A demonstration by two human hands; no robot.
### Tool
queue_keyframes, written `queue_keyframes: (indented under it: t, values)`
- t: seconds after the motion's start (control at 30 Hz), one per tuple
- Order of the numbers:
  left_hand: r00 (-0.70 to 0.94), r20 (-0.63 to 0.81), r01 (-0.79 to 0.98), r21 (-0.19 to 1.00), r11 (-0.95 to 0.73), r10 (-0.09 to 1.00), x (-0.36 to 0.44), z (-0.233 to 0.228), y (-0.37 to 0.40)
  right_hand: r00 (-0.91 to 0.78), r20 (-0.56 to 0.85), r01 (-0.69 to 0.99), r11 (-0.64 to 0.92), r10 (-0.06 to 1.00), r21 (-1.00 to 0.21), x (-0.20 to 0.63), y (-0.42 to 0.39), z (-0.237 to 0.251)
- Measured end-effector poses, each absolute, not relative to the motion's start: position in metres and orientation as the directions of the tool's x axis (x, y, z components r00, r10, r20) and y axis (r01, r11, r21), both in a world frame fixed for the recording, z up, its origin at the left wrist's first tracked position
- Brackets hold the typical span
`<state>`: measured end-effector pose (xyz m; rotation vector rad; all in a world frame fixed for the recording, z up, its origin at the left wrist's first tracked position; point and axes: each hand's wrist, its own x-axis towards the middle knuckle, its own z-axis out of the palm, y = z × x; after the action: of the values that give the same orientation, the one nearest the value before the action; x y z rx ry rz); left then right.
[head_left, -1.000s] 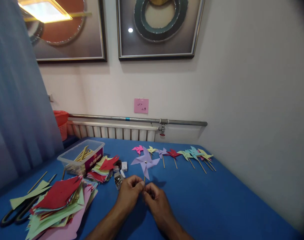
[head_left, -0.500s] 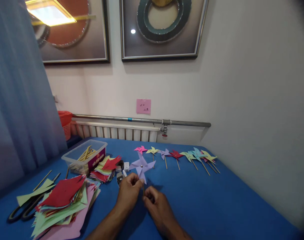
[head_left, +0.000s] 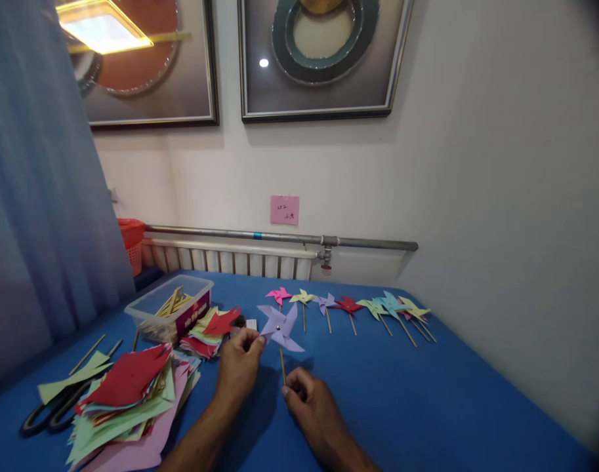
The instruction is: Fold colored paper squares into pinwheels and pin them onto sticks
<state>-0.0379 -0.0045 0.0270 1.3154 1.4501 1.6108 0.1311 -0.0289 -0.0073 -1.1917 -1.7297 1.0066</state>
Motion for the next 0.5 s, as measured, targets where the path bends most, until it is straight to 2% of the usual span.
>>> queue_keyframes:
  t: [0.1, 0.23, 0.37, 0.5]
  values:
    - [-0.347, 0.256, 0.143, 0.965, -0.219, 0.902, -0.04, 0.028, -0.003, -0.247, 0.167, 0.307, 0.241, 0.954, -0.921, 0.131, -0.027, -0.01]
    - [-0.362, 0.281, 0.182, 0.956, -0.228, 0.889, -0.033, 0.025, -0.006, -0.183, 0.147, 0.261, 0.192, 0.972, -0.946, 0.133, -0.02, -0.014]
    - [-0.24, 0.236, 0.15, 0.967, -0.204, 0.942, -0.014, 0.015, -0.012, -0.147, 0.145, 0.199, 0.173, 0.978, -0.965, 0.135, -0.015, -0.015]
    - [-0.141, 0.143, 0.067, 0.989, -0.135, 0.98, 0.003, 0.005, -0.014, -0.175, 0.176, 0.219, 0.212, 0.969, -0.952, 0.136, -0.016, -0.014]
